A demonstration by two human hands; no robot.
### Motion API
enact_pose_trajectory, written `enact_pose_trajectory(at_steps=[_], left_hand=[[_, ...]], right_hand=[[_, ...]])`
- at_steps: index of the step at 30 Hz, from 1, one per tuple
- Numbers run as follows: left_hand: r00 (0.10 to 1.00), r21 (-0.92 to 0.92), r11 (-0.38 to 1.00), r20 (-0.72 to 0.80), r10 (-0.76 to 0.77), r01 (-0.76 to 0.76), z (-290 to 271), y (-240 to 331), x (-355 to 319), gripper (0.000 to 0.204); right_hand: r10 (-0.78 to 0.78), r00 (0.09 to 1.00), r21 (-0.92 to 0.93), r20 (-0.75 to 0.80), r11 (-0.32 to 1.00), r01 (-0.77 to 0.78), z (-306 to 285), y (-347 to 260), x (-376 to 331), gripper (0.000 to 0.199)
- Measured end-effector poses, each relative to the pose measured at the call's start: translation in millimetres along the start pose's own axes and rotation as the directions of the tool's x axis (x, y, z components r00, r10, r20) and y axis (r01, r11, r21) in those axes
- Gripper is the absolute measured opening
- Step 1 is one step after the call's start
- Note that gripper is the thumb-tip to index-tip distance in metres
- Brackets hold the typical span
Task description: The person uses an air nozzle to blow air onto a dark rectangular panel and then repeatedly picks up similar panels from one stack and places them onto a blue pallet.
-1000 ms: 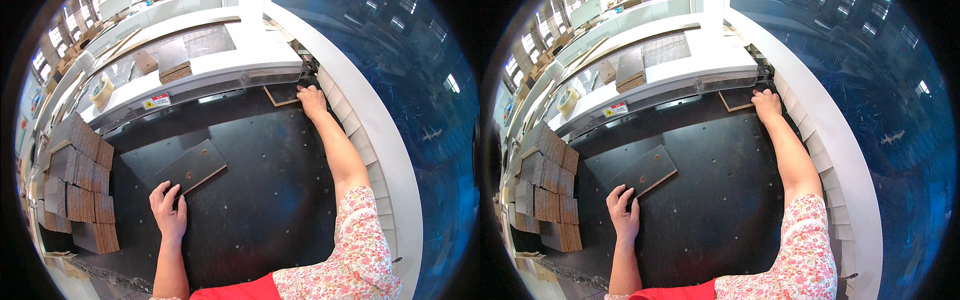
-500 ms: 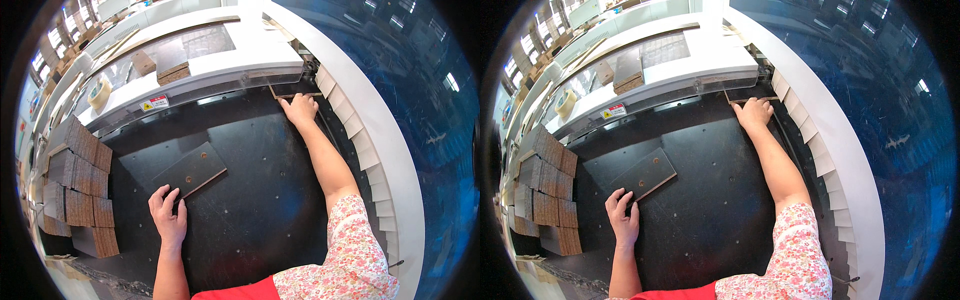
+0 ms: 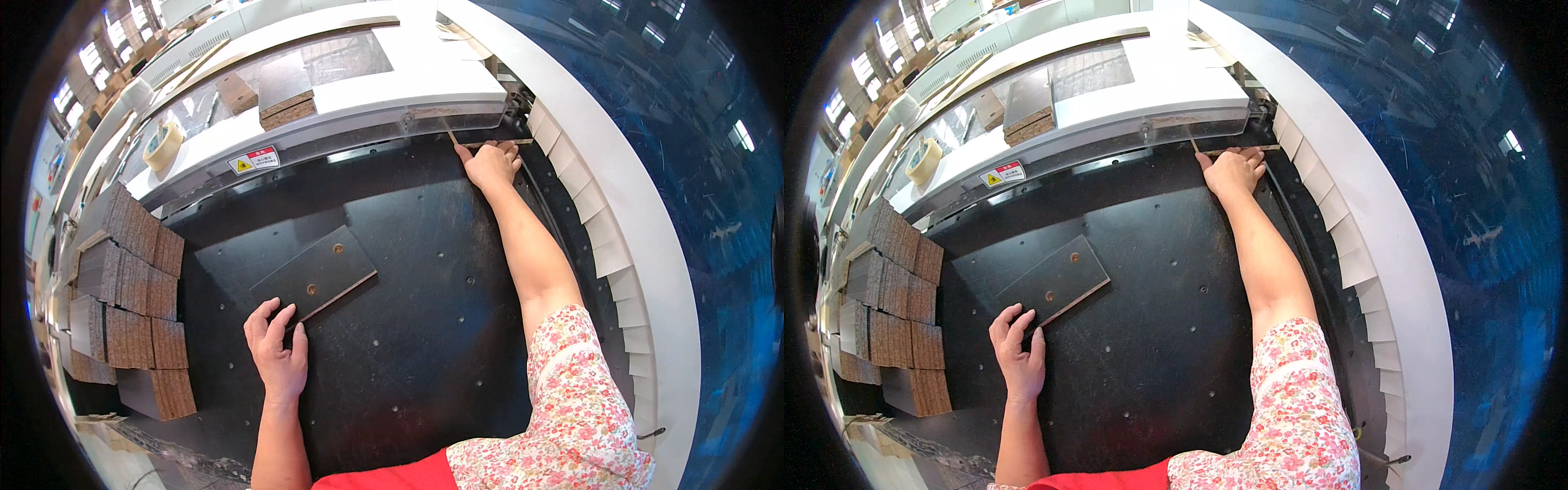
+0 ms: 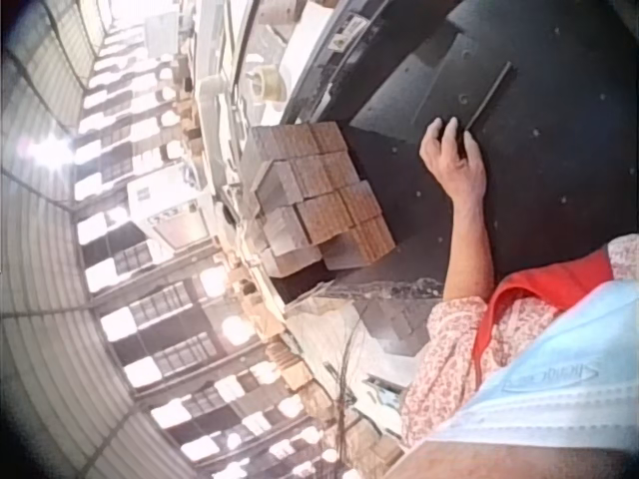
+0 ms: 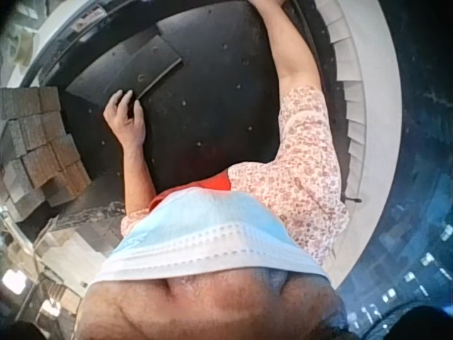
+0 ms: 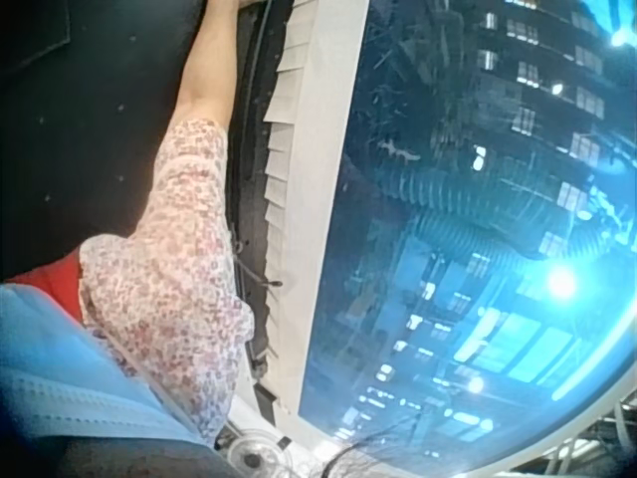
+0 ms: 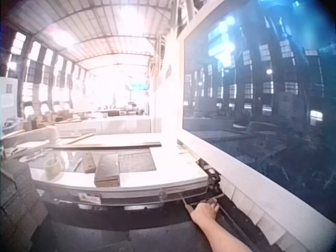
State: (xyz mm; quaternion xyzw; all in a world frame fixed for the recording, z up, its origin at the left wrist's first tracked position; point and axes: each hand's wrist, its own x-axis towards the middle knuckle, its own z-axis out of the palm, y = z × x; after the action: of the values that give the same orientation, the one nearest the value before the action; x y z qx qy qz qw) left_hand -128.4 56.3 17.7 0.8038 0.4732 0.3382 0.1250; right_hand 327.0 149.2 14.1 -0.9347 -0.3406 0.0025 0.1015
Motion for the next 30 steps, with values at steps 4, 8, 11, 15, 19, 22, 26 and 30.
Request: enact_pose_trajectory(at_steps=[4,8,11,15,19,22,26,30], left_hand=[[1.000,-0.025,1.000,-0.022,-0.006,0.006,1,-2,0,0.030],[1.000,-0.020,1.000,-0.028,-0.005,0.005,0,0,1,0.031],[0.999,-0.039,0.999,-0.028,-0.018,0.016,0,1,1,0.032],[0.999,-0.032,0.999,-0.033,-0.004,0.003,-1,0,0,0.032],[1.000,-0.021,1.000,-0.031,-0.002,0.002,0,0,0,0.031],[1.000,-0.020,1.000,-0.007,-0.004,0.004,-1,1,1,0.030],[1.000,-0.010,1.000,-0.003,-0.006,0.006,-1,-3,-1,0.029],[0.999,-0.024,1.000,-0.043,0.014,-0.015,0,0,2,0.029]], right_hand=[[0.004,1.000,-0.013,0.021,1.000,-0.004,-4,-4,-3,0.096],[0.015,1.000,-0.024,0.021,1.000,-0.015,-3,-3,-1,0.096],[0.022,0.999,-0.024,0.039,0.999,-0.021,-6,-5,-3,0.095],[0.026,0.998,-0.025,0.058,0.999,-0.025,-11,-7,-6,0.095],[0.025,0.998,-0.037,0.058,0.999,-0.023,-7,-4,-3,0.095],[0.022,0.999,-0.036,0.035,0.999,-0.020,-4,-4,-2,0.095],[0.019,0.999,-0.037,0.039,0.999,-0.017,-6,-7,-5,0.096],[0.018,1.000,-0.036,0.006,0.999,-0.018,0,-1,0,0.097]])
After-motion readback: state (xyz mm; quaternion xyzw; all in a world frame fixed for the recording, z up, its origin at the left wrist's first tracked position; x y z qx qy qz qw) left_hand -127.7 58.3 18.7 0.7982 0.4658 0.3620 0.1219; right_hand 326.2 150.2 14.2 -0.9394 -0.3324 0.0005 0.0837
